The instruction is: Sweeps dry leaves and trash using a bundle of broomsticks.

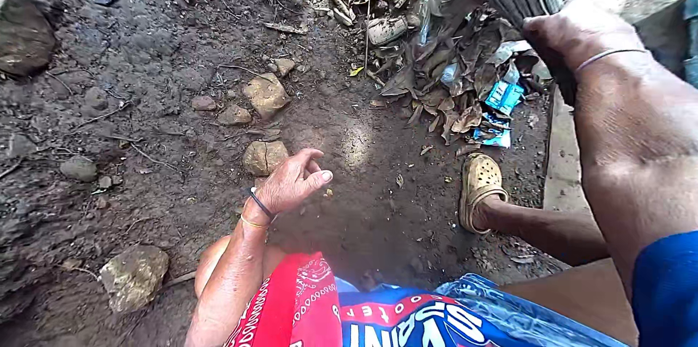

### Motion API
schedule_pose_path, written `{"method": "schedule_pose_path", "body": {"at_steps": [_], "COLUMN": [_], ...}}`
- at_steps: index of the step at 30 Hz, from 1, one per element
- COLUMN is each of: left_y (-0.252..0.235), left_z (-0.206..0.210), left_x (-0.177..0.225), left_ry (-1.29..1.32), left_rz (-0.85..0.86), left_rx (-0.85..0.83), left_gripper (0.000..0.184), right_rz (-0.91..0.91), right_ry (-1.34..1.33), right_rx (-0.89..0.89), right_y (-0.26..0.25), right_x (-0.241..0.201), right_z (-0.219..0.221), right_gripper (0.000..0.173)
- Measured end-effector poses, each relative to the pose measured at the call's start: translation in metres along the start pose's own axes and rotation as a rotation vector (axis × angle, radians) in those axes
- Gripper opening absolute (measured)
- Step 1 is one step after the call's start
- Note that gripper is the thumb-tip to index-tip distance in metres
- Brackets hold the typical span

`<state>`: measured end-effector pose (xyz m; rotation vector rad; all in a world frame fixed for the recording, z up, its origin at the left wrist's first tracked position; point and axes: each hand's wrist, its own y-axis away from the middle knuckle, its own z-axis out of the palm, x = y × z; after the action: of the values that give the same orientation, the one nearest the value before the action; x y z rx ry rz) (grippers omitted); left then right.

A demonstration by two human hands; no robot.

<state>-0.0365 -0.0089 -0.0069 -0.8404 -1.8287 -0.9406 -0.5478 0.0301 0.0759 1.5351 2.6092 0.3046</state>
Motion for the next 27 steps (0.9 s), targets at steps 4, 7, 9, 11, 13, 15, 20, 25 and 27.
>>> {"method": "schedule_pose_path", "body": {"at_steps": [4, 7, 9, 11, 13, 15, 20, 25, 27], "left_y": [0.004, 0.003, 0.005, 0.01, 0.012, 0.012, 0.017, 0.019, 0.02], "left_z": [0.001, 0.002, 0.004, 0.003, 0.003, 0.003, -0.003, -0.005, -0.005], "left_x": [-0.002, 0.0, 0.002, 0.005, 0.008, 0.01, 0.013, 0.008, 0.007], "left_ry": [0.013, -0.016, -0.037, -0.033, -0.023, -0.017, -0.023, -0.003, -0.008], "left_rz": [0.008, 0.003, 0.0, -0.006, -0.005, -0.004, 0.014, 0.039, 0.049], "left_rx": [-0.01, -0.009, 0.0, 0.004, 0.014, 0.016, 0.025, 0.036, 0.028], "left_gripper": [0.064, 0.065, 0.066, 0.067, 0.066, 0.064, 0.062, 0.058, 0.057], "right_rz": [-0.15, -0.348, -0.515, -0.702, -0.859, -0.938, -0.689, -0.38, -0.277], "right_ry": [-0.081, -0.055, 0.018, 0.079, 0.137, 0.227, 0.254, 0.311, 0.284], "right_rx": [-0.049, -0.16, -0.246, -0.337, -0.404, -0.443, -0.362, -0.163, -0.101], "right_y": [0.043, 0.079, 0.103, 0.133, 0.158, 0.165, 0.091, 0.033, 0.031], "right_x": [-0.03, -0.078, -0.121, -0.165, -0.202, -0.224, -0.198, -0.113, -0.09], "right_z": [0.011, 0.039, 0.068, 0.097, 0.123, 0.14, 0.128, 0.063, 0.039], "right_gripper": [0.074, 0.068, 0.065, 0.064, 0.06, 0.055, 0.059, 0.063, 0.069]}}
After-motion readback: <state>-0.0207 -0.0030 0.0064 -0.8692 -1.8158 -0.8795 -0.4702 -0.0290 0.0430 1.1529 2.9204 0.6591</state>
